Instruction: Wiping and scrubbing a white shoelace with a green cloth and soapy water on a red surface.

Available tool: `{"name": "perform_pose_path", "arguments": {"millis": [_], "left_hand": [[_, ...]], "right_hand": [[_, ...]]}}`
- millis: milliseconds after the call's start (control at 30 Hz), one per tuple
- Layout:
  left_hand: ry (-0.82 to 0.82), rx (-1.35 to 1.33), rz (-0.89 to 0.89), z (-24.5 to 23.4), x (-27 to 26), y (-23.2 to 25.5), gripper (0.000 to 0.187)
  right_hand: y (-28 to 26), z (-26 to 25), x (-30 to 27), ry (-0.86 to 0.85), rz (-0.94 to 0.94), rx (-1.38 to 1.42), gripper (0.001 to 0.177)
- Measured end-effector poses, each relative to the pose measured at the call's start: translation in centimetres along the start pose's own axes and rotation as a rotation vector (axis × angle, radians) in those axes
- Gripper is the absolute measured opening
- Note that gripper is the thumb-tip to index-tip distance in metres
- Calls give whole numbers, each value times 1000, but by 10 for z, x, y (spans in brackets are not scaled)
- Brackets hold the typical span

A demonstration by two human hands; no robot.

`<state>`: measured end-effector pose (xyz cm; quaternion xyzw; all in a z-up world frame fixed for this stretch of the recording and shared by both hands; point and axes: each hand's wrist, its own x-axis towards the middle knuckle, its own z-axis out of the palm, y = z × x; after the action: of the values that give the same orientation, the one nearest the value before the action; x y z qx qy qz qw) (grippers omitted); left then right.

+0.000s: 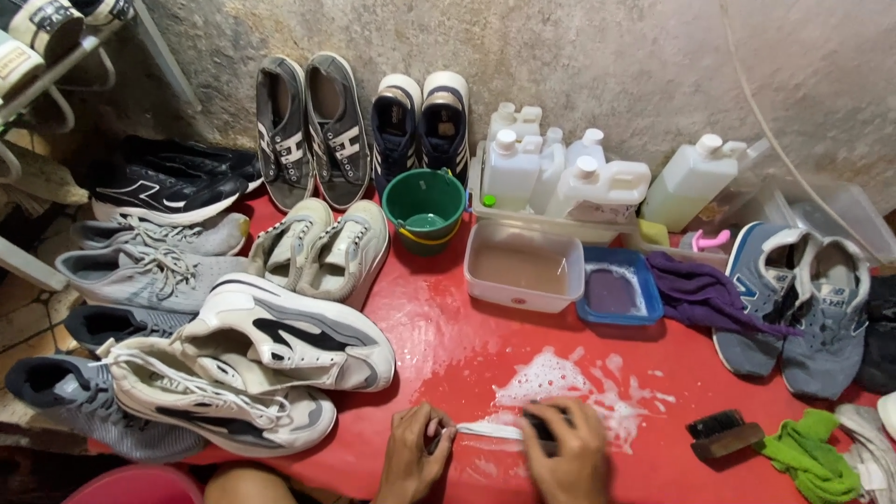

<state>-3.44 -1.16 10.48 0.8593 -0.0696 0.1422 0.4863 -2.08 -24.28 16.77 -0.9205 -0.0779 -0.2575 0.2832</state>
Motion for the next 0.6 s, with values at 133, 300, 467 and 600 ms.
{"name": "perform_pose_path", "arguments": {"millis": [133, 300, 467, 600], "left_hand": [[-18, 29, 12, -1, 1, 1, 17], [-1, 15, 13, 0, 1, 4, 22], [-6, 25, -1, 3, -1, 0, 19], [-4, 39, -13, 3, -3, -1, 22]], "right_hand": [[-43, 29, -14, -176, -76, 40, 28], [-5, 27, -32, -157, -118, -108, 18], [47, -16, -23, -242, 129, -248, 25], [33, -25, -6, -169, 44, -155, 29]]}}
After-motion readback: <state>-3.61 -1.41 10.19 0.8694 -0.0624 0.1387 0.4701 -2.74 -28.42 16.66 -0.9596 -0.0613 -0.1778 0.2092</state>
